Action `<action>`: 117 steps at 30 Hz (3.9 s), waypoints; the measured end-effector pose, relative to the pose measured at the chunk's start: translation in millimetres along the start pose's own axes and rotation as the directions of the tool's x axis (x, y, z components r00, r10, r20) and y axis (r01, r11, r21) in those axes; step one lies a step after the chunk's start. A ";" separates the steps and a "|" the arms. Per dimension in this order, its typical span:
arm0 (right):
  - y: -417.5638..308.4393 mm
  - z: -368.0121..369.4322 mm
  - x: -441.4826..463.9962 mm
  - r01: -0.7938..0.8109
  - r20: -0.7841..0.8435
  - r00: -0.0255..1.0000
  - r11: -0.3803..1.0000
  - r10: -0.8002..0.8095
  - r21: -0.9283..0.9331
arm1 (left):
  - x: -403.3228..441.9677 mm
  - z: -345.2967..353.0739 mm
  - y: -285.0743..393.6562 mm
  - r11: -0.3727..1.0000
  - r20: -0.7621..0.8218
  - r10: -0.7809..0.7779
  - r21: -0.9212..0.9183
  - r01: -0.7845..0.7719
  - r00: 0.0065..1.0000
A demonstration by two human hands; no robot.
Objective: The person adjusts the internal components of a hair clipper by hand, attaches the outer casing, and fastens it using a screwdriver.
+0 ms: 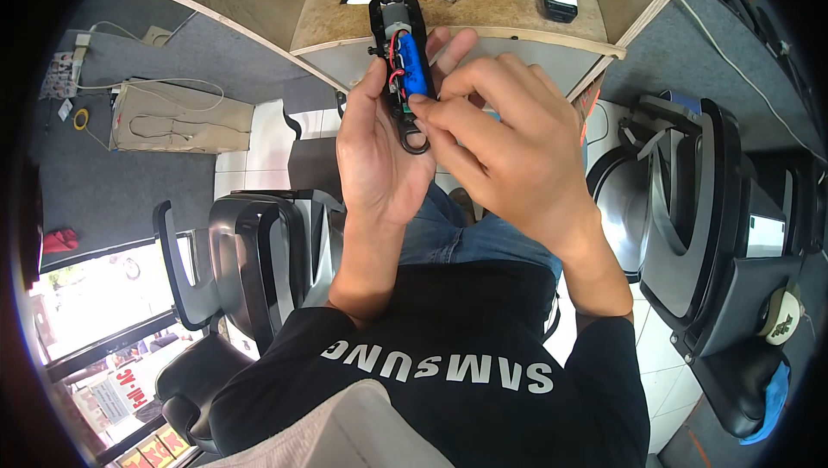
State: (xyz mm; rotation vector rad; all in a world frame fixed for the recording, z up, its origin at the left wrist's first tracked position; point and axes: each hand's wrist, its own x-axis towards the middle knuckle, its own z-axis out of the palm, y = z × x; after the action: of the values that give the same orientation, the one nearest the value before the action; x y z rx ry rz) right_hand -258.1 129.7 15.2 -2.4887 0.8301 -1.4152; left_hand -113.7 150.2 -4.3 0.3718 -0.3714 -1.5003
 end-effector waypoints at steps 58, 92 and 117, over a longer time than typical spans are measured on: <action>14.7 8.6 -7.3 0.178 -0.104 0.978 0.984 -0.179 -0.016 | -0.4 8.0 -3.6 0.940 0.148 0.221 0.231 -0.251 0.964; -4.9 19.9 -22.0 -0.408 0.110 0.854 0.524 0.508 0.748 | -0.8 17.5 4.1 0.935 0.227 0.196 0.250 -0.251 0.954; -6.9 29.9 -18.1 -0.562 0.294 0.753 0.342 0.589 0.753 | 28.3 -18.1 2.5 0.749 0.386 0.194 0.535 -0.391 0.902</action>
State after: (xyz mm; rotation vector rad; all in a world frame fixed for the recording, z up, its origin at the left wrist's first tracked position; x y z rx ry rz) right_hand -237.7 141.3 -11.6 -1.2510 0.7082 -1.1509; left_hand -102.1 122.1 -18.9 0.5515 -1.1299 -1.0873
